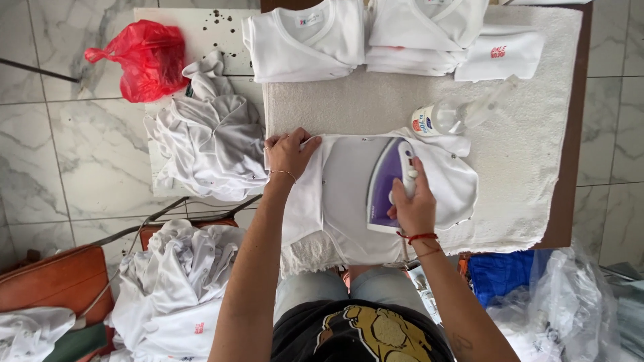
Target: Ironing, snapping buttons, and folding baby onesies on a padded table.
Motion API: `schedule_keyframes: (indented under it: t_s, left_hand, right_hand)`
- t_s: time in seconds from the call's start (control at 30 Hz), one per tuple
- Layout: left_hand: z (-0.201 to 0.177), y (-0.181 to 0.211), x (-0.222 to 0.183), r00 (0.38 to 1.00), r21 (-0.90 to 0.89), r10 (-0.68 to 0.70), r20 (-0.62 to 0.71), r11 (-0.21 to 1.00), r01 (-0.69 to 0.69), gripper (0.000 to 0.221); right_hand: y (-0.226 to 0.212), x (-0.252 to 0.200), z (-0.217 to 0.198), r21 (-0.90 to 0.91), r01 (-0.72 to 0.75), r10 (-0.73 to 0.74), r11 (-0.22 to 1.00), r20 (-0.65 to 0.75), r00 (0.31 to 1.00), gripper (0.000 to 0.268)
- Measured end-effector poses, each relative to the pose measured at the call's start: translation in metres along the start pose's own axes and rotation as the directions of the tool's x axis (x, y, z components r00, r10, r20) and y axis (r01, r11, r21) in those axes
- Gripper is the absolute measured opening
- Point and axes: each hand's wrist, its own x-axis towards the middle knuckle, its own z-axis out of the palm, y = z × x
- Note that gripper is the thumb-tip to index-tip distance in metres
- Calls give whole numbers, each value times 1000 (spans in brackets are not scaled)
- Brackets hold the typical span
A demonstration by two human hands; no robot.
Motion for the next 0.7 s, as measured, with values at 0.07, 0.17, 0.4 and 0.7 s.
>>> schedule_keyframes:
  t_s: [0.07, 0.17, 0.4, 0.7]
  left_hand:
    - [4, -1, 1, 1000, 1, -1, -10, 1000, 1, 33]
    - [4, -7, -8, 1000, 7, -22, -12, 1000, 22, 34]
    - [3, -4, -1, 999, 18, 6, -37, 1000, -5, 33]
    - [8, -3, 0, 998, 82, -14, -60, 996, 19, 34]
  right_hand:
    - [-6, 9, 5, 9, 2, -2, 1000, 5, 1000, 53]
    - [-8, -4, 6, -6, -17, 17, 1000, 54, 998, 54]
    - [9, -41, 3, -23, 1, 4, 1000, 194, 981, 55]
    - [-27, -11, 45, -73, 177, -137, 981, 378, 916, 55]
